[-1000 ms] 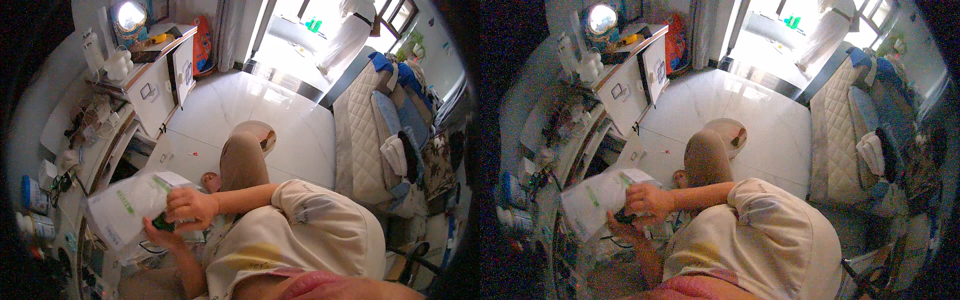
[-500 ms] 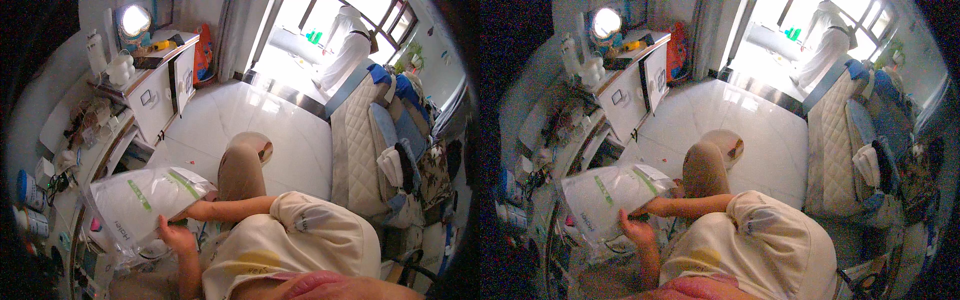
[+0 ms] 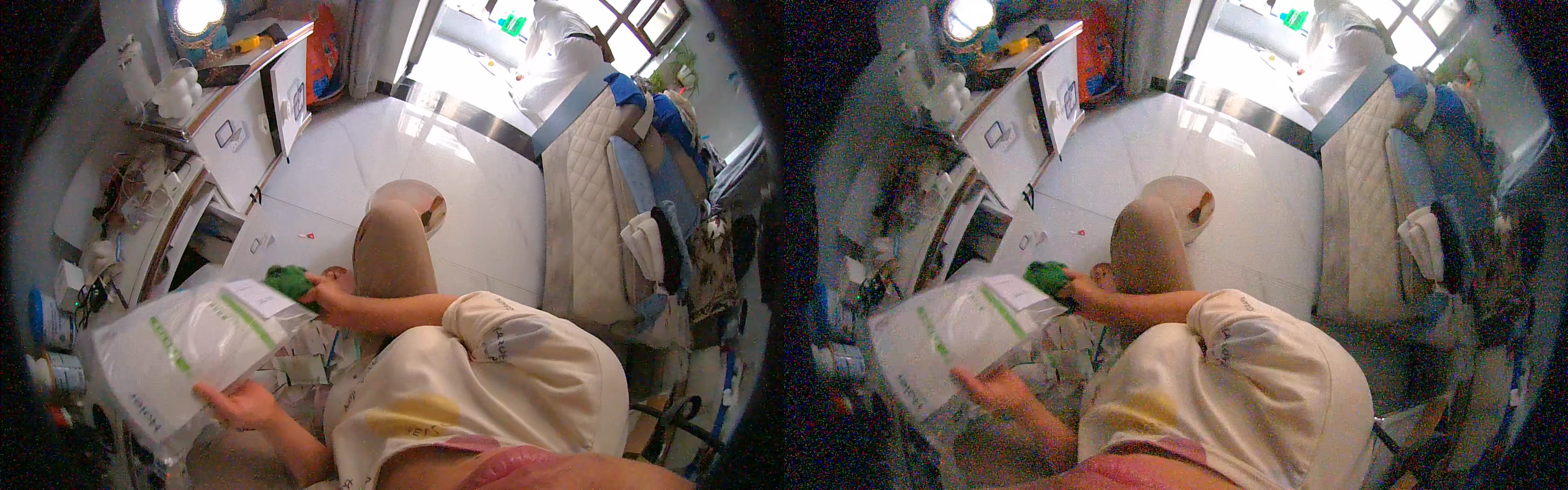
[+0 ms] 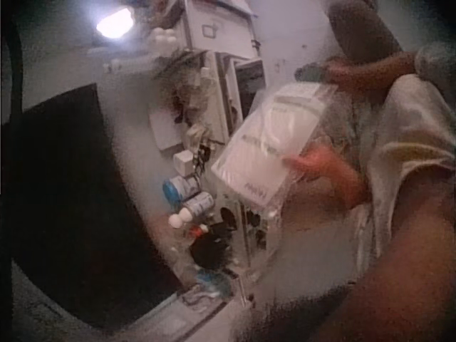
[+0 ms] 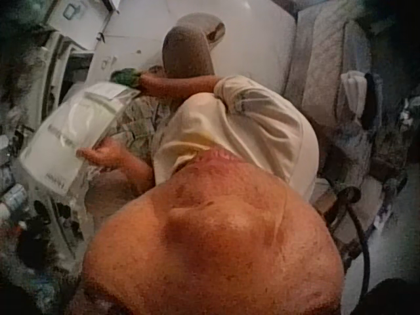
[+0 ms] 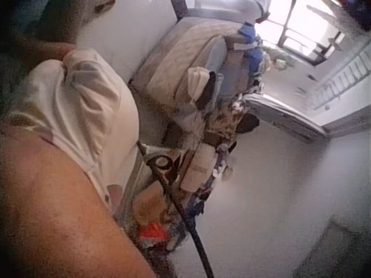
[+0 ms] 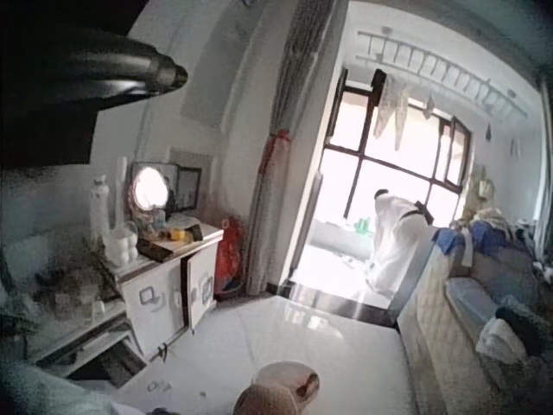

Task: The person cleans various household items with a green cloth while organizing a drawer, including a small blue container, a black case, and electronic accessories, before placing them back into the drawer or a plastic bag.

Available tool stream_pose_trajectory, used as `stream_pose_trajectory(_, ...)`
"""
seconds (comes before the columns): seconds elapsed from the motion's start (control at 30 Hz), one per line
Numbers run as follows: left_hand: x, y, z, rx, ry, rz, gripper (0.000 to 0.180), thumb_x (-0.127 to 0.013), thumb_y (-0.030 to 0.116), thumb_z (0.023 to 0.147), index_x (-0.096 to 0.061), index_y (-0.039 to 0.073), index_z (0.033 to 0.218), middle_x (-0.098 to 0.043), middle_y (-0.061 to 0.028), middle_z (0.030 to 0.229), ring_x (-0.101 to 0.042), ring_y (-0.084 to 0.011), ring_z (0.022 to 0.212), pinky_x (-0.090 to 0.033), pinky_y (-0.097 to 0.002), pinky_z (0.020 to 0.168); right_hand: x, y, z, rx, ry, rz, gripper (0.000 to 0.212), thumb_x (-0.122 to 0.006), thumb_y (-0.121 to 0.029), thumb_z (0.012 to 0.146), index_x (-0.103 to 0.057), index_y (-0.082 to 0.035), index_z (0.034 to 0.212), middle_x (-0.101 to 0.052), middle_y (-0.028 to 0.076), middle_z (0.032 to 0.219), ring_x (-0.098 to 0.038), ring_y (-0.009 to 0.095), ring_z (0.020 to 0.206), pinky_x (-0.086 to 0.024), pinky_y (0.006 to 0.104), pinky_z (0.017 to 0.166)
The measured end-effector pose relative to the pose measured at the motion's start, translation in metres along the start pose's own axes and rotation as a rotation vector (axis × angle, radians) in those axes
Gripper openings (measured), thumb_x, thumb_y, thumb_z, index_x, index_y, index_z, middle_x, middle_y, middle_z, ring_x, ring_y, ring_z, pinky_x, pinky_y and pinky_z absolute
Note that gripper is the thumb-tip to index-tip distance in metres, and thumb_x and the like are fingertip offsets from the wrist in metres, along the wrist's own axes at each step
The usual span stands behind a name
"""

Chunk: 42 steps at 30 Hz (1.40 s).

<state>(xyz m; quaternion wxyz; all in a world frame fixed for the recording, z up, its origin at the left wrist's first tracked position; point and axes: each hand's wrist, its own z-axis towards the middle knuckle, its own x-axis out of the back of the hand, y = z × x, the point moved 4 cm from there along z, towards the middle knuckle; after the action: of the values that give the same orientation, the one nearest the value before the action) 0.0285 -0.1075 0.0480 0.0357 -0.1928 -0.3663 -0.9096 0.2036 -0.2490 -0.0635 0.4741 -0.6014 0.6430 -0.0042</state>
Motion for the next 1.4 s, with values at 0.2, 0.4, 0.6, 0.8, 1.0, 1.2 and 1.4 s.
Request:
stream_pose_trajectory(0.2,0.016,-0.048,-0.010,-0.076,-0.102,0.287,0.045,-0.050,-0.003,0.080,-0.046,0.013,0.122,-0.045,-0.0295,0.118,-0.051,-0.0379,0.105,-0.045,-0.0400,0.086,-0.007,-0.049,0.002,0.467,-0.102,-0.259,0.039,-0.050,0.009,0.073,-0.053,-0.006,0.109,-0.056,0.006,0.098,-0.054,0.019,0.087,-0.047,0.0264,0.071)
stream_pose_trajectory(0.4,-0.028,-0.006,-0.029,0.375,-0.241,-0.151,0.035,-0.054,0.022,0.084,-0.050,0.010,0.117,-0.050,-0.0208,0.112,-0.054,-0.0295,0.097,-0.046,-0.0389,0.080,-0.086,-0.028,-0.044,0.876,-0.699,-0.945,0.043,-0.066,-0.034,0.071,-0.053,-0.002,0.097,-0.048,0.017,0.091,-0.046,0.031,0.088,-0.036,0.0436,0.079)
stream_pose_trajectory(0.6,-0.044,0.015,-0.025,1.021,-0.088,-1.008,0.055,-0.058,0.042,0.081,-0.048,-0.004,0.110,-0.053,-0.0146,0.107,-0.055,-0.0243,0.092,-0.047,-0.0361,0.075,-0.119,-0.028,-0.081,1.311,-0.726,-1.000,0.048,-0.050,-0.036,0.085,-0.044,-0.006,0.122,-0.027,0.017,0.137,-0.019,0.041,0.126,-0.015,0.0509,0.102)
stream_pose_trajectory(0.8,-0.042,-0.029,-0.039,0.547,-0.333,-0.175,0.061,-0.059,0.036,0.075,-0.042,-0.004,0.118,-0.048,-0.0202,0.116,-0.050,-0.0329,0.102,-0.040,-0.0454,0.088,-0.120,-0.058,-0.014,1.106,-0.317,-0.867,0.030,-0.057,-0.018,0.079,-0.054,-0.004,0.105,-0.053,0.016,0.112,-0.050,0.031,0.103,-0.040,0.0362,0.086)
stream_pose_trajectory(1.0,-0.037,0.036,-0.024,-0.216,-0.403,-0.100,0.040,-0.048,0.020,0.085,-0.047,-0.008,0.114,-0.052,-0.0290,0.110,-0.053,-0.0388,0.102,-0.041,-0.0411,0.088,-0.032,0.018,0.041,0.417,-0.530,-0.731,0.051,-0.071,-0.023,0.070,-0.049,0.001,0.109,-0.051,0.012,0.109,-0.044,0.019,0.102,-0.037,0.0354,0.089)
stream_pose_trajectory(1.2,-0.037,0.004,0.011,0.913,-0.257,-1.173,0.059,-0.054,0.036,0.083,-0.034,0.002,0.127,-0.045,-0.0134,0.123,-0.046,-0.0301,0.110,-0.037,-0.0443,0.093,-0.053,-0.032,0.020,0.147,0.040,-0.159,0.022,-0.050,-0.020,0.088,-0.057,-0.002,0.100,-0.061,0.006,0.091,-0.057,0.014,0.080,-0.048,0.0287,0.068)
stream_pose_trajectory(1.4,-0.049,0.005,0.010,0.964,-0.395,-1.334,0.059,-0.056,0.032,0.084,-0.031,0.003,0.129,-0.042,-0.0116,0.125,-0.045,-0.0286,0.111,-0.039,-0.0456,0.092,-0.119,-0.098,-0.008,0.751,-0.406,-0.380,0.021,-0.057,-0.011,0.085,-0.057,-0.001,0.103,-0.058,0.004,0.094,-0.055,0.011,0.083,-0.046,0.0244,0.074)
